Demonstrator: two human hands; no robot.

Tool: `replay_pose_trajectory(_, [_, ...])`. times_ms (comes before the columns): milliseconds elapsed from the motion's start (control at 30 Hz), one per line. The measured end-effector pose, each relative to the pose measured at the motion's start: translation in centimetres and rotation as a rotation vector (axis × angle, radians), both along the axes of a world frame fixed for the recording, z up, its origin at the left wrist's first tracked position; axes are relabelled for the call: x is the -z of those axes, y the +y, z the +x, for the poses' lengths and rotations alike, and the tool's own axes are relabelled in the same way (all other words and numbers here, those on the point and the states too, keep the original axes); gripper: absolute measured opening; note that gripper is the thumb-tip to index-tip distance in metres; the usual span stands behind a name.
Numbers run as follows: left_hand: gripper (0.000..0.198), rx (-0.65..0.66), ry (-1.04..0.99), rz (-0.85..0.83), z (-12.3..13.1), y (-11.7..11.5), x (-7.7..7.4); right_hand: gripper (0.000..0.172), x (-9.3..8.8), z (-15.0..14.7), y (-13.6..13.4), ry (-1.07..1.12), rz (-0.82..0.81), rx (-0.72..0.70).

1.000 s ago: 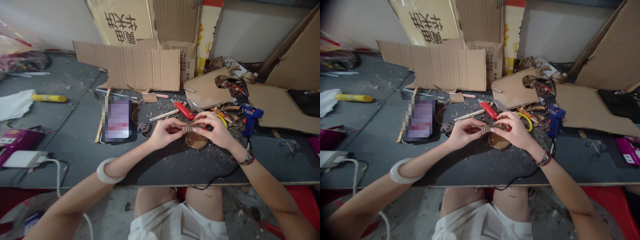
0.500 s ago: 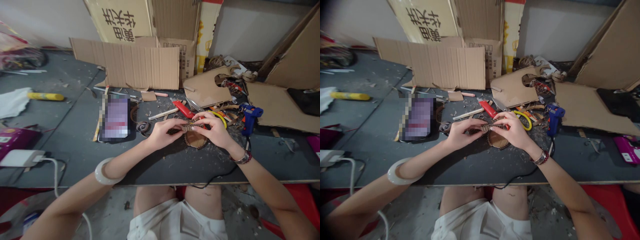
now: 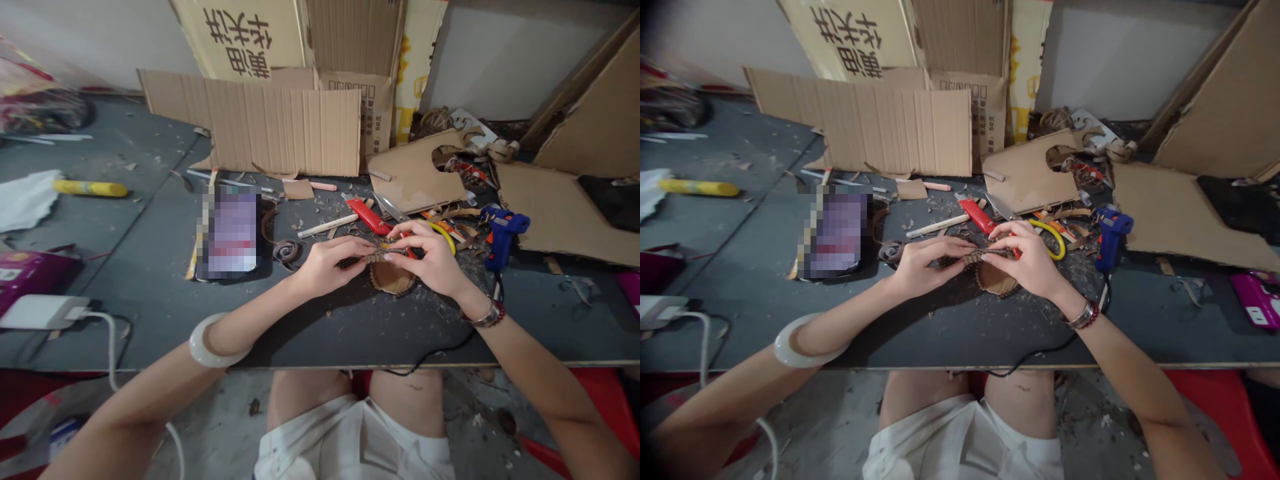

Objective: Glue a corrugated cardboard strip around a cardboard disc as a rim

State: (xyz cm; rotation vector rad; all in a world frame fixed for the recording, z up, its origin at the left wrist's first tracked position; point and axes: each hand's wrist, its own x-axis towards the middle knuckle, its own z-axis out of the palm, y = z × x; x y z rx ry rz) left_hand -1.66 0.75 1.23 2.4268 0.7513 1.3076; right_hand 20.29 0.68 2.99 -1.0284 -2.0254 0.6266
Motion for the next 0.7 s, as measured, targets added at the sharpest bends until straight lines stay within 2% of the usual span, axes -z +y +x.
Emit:
replay_pose_trajectory(500, [0.013,0.015,-0.02,0.024,0.03,0.03,0.36,0.009,0.03,-0.13,0.04,-0.017,0.096,0.01])
replay_pose_trajectory(700, [0.012,-0.006,-0.032,0.016,-0.06,0.09,0.57,0.007,-0.39,0.27,0.27,-0.039,0.043,-0.022])
